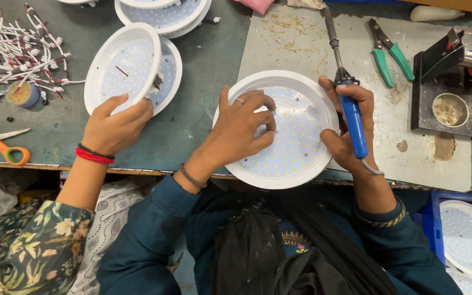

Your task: The person uses a soldering iron to attach wires to the terminals of circular LED light panels. They work on multiple units sequentially, moving finished panels aside and bringing new ones into the workspace.

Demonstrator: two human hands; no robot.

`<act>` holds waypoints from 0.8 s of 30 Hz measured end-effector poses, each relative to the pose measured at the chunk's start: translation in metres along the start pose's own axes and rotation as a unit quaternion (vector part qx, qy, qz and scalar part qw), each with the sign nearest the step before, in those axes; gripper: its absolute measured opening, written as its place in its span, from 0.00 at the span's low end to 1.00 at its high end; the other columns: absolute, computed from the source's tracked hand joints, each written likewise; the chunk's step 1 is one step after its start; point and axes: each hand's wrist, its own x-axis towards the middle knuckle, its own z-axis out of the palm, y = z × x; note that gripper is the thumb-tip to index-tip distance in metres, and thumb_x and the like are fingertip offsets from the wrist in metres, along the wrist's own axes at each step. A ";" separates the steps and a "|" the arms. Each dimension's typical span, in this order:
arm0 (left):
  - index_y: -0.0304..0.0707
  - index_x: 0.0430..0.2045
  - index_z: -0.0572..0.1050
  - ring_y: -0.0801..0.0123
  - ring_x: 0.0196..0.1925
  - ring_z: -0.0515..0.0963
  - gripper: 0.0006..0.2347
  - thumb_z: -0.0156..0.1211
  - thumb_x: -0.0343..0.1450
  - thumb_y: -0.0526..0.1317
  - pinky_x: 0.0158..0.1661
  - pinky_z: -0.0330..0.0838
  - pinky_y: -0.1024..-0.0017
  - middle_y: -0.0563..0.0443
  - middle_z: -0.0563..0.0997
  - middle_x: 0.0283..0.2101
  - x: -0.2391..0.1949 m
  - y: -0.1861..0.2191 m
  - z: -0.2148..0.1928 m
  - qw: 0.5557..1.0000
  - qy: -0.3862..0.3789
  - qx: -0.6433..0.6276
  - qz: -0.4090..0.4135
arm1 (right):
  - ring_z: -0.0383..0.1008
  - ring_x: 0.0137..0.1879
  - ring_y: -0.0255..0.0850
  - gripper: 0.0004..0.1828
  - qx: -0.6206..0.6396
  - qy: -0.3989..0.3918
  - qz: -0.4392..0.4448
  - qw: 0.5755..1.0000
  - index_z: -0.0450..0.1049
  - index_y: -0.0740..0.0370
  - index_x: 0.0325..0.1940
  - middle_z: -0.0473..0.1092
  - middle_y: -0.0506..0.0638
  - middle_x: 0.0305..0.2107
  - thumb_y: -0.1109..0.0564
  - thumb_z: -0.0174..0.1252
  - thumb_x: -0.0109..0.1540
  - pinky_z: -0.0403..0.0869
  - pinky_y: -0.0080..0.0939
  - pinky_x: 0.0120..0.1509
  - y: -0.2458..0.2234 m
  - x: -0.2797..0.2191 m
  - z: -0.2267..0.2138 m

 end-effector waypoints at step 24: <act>0.52 0.20 0.86 0.63 0.63 0.69 0.03 0.69 0.60 0.45 0.59 0.51 0.52 0.61 0.79 0.50 0.003 -0.010 -0.005 0.986 -0.046 -0.097 -0.127 | 0.74 0.67 0.56 0.21 -0.043 0.095 -0.082 0.991 0.59 0.68 0.69 0.69 0.66 0.60 0.57 0.52 0.75 0.75 0.51 0.76 -0.023 -0.011 -0.028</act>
